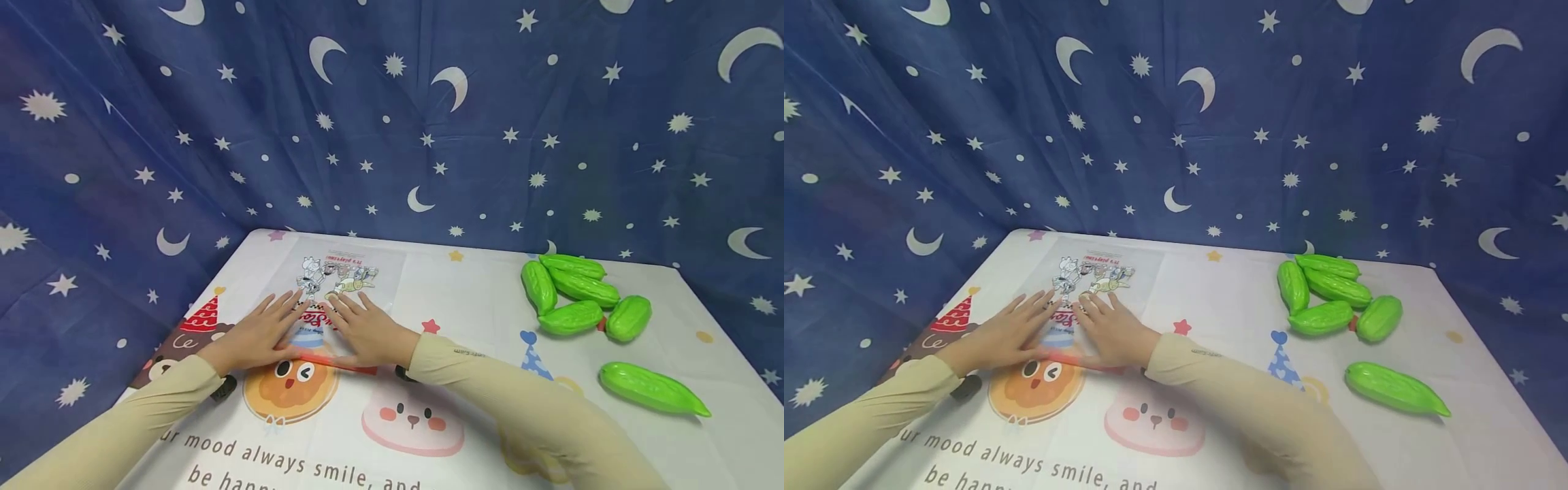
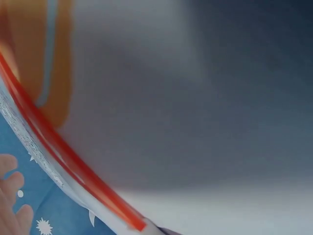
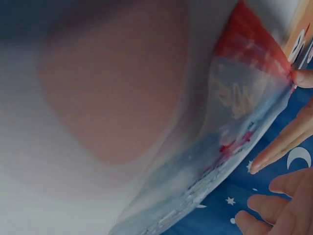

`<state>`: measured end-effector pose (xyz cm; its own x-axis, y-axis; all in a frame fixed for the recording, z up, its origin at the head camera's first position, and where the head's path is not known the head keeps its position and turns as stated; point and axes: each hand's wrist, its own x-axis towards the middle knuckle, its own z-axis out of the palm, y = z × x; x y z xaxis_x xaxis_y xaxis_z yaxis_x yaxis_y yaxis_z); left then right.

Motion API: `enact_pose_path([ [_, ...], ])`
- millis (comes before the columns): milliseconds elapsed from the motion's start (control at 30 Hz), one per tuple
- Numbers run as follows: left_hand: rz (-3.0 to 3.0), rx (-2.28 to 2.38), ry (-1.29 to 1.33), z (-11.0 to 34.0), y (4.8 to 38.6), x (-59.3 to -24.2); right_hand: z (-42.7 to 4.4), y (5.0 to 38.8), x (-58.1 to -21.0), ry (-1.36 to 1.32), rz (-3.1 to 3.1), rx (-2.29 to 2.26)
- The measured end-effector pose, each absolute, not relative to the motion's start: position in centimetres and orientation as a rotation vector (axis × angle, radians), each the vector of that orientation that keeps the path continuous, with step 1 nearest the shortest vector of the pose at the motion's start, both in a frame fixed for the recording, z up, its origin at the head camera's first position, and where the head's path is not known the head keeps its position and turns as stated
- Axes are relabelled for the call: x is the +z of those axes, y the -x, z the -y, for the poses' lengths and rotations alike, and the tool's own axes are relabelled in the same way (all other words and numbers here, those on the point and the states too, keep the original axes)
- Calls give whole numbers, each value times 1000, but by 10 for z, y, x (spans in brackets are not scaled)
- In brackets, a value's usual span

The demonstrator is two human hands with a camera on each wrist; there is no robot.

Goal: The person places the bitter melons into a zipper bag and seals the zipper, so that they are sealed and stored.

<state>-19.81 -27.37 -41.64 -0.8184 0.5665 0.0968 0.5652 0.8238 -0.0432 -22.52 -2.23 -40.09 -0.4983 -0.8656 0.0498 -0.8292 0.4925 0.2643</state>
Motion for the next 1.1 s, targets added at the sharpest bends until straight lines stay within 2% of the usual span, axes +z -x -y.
enact_pose_path([
  [567, 3103, 14, 870, 270, 196, -411, 31, 228, -411, -1529, 2778, -499],
  [1100, 3193, -18, 832, 231, 184, -403, -6, 234, -407, -1611, 2785, -444],
])
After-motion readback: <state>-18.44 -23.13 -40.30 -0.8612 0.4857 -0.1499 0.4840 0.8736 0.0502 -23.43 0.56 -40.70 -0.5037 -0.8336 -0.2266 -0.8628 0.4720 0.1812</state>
